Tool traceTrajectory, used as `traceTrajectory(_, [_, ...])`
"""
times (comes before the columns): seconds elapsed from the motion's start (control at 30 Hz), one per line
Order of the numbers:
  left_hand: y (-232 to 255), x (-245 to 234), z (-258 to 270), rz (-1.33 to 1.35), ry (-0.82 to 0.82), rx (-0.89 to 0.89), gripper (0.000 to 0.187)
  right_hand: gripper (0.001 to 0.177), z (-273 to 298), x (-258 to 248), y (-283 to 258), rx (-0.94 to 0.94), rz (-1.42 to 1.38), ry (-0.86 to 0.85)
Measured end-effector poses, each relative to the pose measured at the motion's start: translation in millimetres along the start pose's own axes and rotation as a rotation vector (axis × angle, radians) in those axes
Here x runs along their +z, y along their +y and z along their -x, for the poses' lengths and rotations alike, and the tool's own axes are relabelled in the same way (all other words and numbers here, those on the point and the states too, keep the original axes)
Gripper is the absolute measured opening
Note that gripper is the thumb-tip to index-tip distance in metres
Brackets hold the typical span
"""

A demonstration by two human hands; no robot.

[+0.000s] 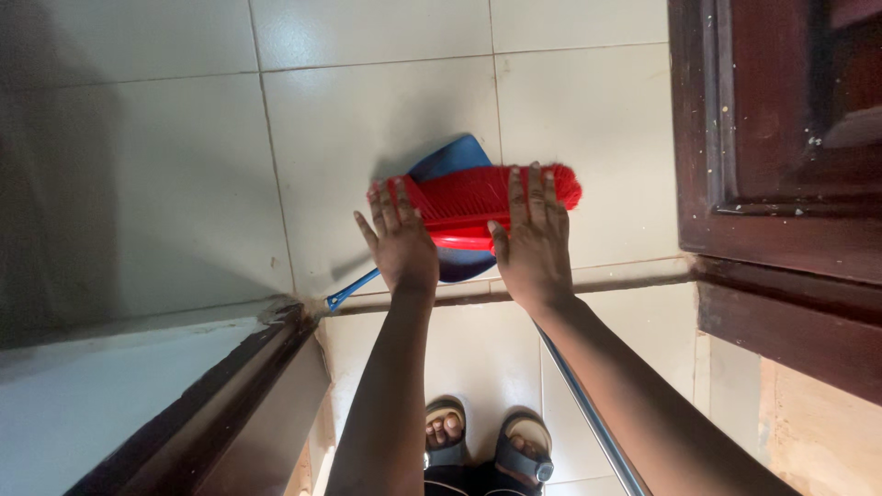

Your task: The person sweeps the tiled floor using a broom with a red head and silver handle, collecting the debris into a blue dustpan.

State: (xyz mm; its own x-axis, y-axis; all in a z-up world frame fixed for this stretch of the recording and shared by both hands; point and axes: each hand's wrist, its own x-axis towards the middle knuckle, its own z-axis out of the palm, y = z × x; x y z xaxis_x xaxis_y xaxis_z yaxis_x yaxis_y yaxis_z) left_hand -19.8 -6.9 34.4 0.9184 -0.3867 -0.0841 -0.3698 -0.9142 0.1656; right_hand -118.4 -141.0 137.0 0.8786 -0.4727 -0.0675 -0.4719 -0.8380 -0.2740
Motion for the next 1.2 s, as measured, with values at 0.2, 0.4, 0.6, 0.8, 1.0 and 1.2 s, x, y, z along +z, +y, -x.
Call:
traceTrajectory(0.2, [17.3,-38.7,0.8,0.187,0.136,0.161,0.054,0.074,-6.5,-7.9,-10.0,0.038,0.034,0.020])
traceTrajectory(0.4, [33.4,-64.7,1.2,0.331,0.163,0.246,0.052,0.073,-7.8,-14.2,-12.1,0.094,0.093,0.079])
traceTrajectory(0.6, [41.9,-74.2,-5.7,0.297,0.171,0.246,0.052,0.074,-6.0,-20.7,-14.0,0.117,0.065,0.064])
traceTrajectory(0.8, [48.7,-79.8,-9.0,0.331,0.178,0.271,0.052,0.075,-6.0,-20.7,-14.0,0.123,0.046,0.088])
traceTrajectory(1.0, [49.2,-78.1,-13.4,0.339,0.187,0.285,0.051,0.075,-5.4,-19.1,-12.2,0.112,0.048,0.095])
traceTrajectory(1.2, [50.6,-81.9,-14.4,0.316,0.175,0.285,0.051,0.075,-6.4,-19.7,-14.4,0.118,0.071,0.083])
